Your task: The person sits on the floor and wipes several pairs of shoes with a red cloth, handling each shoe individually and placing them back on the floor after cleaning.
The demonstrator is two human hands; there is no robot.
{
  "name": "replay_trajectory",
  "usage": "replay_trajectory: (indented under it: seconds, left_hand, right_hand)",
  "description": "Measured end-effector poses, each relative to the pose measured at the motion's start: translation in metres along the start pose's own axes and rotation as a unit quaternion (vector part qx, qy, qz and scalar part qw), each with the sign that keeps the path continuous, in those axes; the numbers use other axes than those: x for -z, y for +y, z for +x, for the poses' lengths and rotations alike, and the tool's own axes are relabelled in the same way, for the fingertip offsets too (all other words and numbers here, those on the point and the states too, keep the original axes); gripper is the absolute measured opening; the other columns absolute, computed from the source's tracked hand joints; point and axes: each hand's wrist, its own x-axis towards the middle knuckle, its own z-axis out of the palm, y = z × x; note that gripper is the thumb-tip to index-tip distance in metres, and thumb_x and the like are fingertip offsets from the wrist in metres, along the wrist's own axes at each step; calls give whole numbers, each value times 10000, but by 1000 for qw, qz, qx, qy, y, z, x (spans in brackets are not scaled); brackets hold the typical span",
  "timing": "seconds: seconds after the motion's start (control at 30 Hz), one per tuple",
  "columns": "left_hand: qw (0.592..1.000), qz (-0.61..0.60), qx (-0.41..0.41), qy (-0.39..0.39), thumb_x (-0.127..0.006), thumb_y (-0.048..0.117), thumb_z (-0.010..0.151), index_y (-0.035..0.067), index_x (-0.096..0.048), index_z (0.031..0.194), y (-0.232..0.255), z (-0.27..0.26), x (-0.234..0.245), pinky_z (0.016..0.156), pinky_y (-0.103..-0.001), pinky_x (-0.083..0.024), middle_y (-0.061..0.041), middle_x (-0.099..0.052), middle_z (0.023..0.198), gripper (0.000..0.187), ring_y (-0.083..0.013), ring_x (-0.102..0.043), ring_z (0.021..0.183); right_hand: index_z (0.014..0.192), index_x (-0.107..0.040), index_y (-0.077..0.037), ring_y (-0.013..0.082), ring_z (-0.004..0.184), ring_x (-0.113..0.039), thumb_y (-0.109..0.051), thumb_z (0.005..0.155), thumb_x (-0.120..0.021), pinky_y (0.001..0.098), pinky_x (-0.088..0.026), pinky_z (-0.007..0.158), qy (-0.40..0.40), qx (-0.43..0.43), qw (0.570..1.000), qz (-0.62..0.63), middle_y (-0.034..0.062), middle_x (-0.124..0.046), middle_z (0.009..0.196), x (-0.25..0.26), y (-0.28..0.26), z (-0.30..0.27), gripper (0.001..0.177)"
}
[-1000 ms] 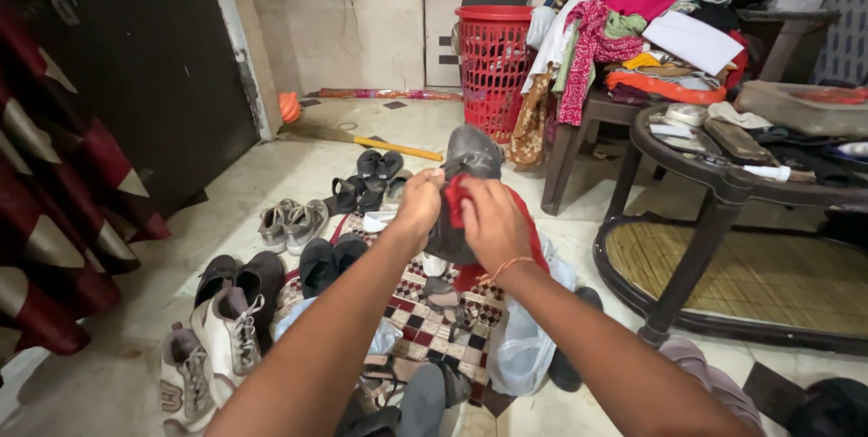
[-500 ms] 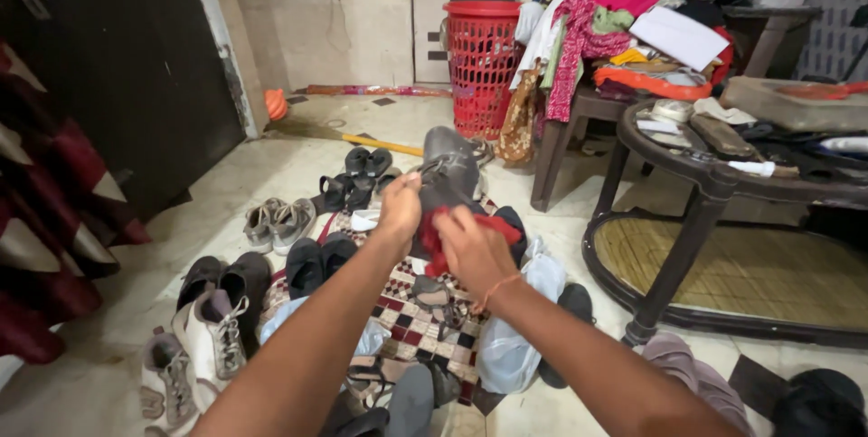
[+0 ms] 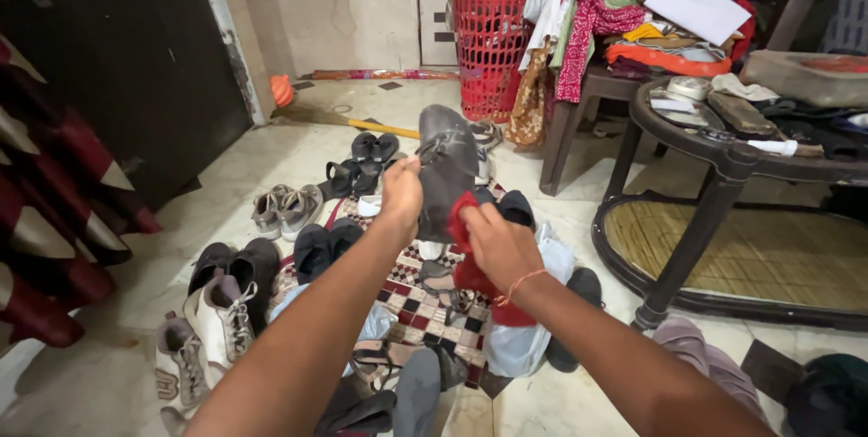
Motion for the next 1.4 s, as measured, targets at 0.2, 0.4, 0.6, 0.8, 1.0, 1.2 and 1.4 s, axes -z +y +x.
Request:
replay_trajectory:
  seconds: [0.2,0.4,0.6,0.8,1.0,1.2,1.4]
  left_hand:
    - [995,-90,52,2,-500,260,1036,74,-665,1063,25,-13,-15,861,-346,-502,-76,-681,1038,250,-169,-618,913]
    - [995,-99,29,-1,-507,248,1033,42,-645,1088,22,2,-13,923,-372,-493,-90,-682,1091,254,-184,-623,997]
    - [990,-125,57,28,-511,277,1037,55,-641,1108,20,1,-18,950,-388,-467,-88,-661,1108,267,-207,-597,1041]
    - [990,-122,68,22,-510,268,1020,84,-646,1147,24,-9,-27,955,-371,-457,-74,-674,1134,261,-193,-602,1045]
    - [992,-121,36,19,-531,270,1025,76,-632,1075,20,-4,-23,912,-351,-472,-55,-654,1057,224,-165,-590,976]
    - [998,-65,23,-11,-530,278,1033,76,-624,1007,29,-15,-16,865,-341,-471,-39,-641,965,225,-147,-563,897]
    - [996,5,28,-89,-505,304,1038,71,-645,1032,28,-24,-24,843,-351,-494,-68,-662,953,272,-172,-595,879]
  right_hand:
    - [1099,-652,-135,367,817,-683,-107,951,-620,474,-548,711,96,22,994,50,114,-663,995,-6,-5,19,154]
    - [1107,-676,-127,398,858,-677,-97,951,-629,493,-541,741,131,-72,988,28,119,-699,993,0,11,14,166]
    - [1091,-662,-123,402,822,-681,-117,937,-632,493,-545,707,91,-51,993,63,121,-697,1010,-2,-9,1,157]
    - [1084,-653,-135,404,830,-681,-141,959,-626,493,-548,712,114,-41,990,76,116,-697,1025,1,-26,21,128]
    - [1136,-591,-119,447,874,-657,-152,986,-565,542,-519,735,95,-136,985,40,143,-663,1075,-4,-20,9,156]
    - [1118,-602,-128,423,881,-670,-159,984,-573,516,-527,729,58,-91,989,97,120,-665,1040,-7,-39,-7,140]
    - [1137,-635,-100,405,966,-635,-128,967,-598,490,-509,833,140,-40,986,84,147,-650,1070,3,-48,18,177]
